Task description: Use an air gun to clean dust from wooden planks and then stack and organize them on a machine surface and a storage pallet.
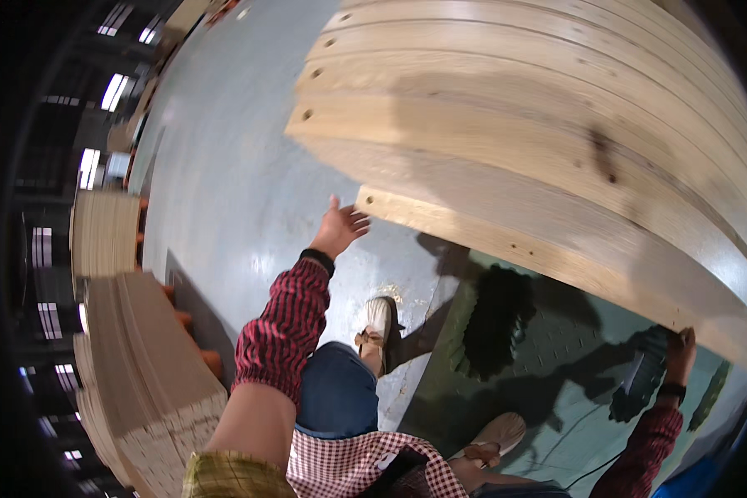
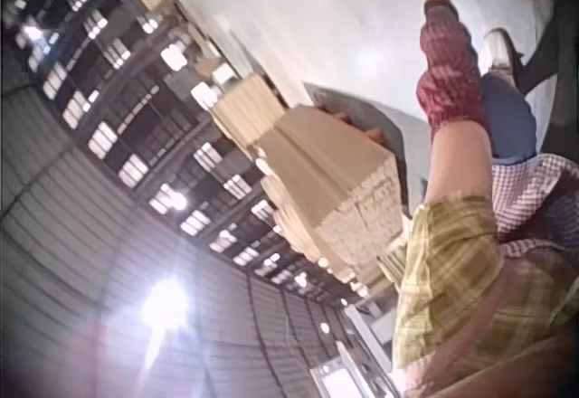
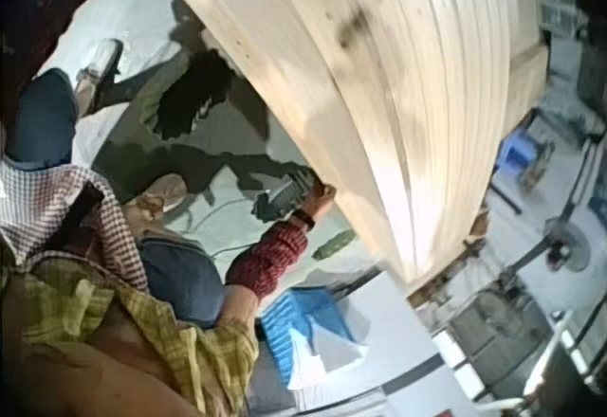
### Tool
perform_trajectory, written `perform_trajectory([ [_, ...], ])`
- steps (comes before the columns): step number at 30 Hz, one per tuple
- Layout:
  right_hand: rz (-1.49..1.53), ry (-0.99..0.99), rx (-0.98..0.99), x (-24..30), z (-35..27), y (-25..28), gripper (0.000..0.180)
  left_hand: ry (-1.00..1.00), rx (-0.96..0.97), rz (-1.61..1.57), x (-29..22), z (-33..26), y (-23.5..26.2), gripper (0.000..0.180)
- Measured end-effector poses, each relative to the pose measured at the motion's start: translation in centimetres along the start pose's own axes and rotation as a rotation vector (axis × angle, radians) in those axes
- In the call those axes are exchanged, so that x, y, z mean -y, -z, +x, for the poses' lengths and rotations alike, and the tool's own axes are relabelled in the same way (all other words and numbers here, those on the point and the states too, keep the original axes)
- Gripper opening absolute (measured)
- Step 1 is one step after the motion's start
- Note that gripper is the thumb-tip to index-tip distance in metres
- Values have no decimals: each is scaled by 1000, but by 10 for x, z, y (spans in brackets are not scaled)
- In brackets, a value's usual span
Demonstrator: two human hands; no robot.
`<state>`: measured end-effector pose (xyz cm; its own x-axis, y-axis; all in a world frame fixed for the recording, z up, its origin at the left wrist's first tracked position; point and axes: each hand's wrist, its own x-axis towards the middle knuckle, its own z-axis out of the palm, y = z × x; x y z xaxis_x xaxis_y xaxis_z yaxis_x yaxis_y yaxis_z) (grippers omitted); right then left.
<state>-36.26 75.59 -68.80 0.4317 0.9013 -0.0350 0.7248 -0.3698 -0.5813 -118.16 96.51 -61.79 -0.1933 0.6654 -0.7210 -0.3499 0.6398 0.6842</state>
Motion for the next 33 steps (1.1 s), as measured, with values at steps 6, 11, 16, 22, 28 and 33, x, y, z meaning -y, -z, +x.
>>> perform_trajectory([
  [6, 753, -217, 12, -51, 25, 27, 24, -16, 19, -8, 12, 5, -40, 68],
  [11, 1176, -471, -73, 7, 21, 2, 27, -160, -71, 70, 33, 16, -34, 59],
  [16, 1122, -556, -183, 27, 21, 8, 27, -227, -23, 138, 39, 17, -44, 55],
  [22, 1076, -495, -117, 10, 21, 16, 29, -225, 38, 165, 39, 14, -45, 58],
  [28, 732, -295, -96, -1, 18, 12, 24, -222, 16, 221, 33, 10, -44, 61],
  [33, 1056, -544, -75, -11, 23, 19, 19, -129, 120, 195, 29, 14, -32, 64],
])
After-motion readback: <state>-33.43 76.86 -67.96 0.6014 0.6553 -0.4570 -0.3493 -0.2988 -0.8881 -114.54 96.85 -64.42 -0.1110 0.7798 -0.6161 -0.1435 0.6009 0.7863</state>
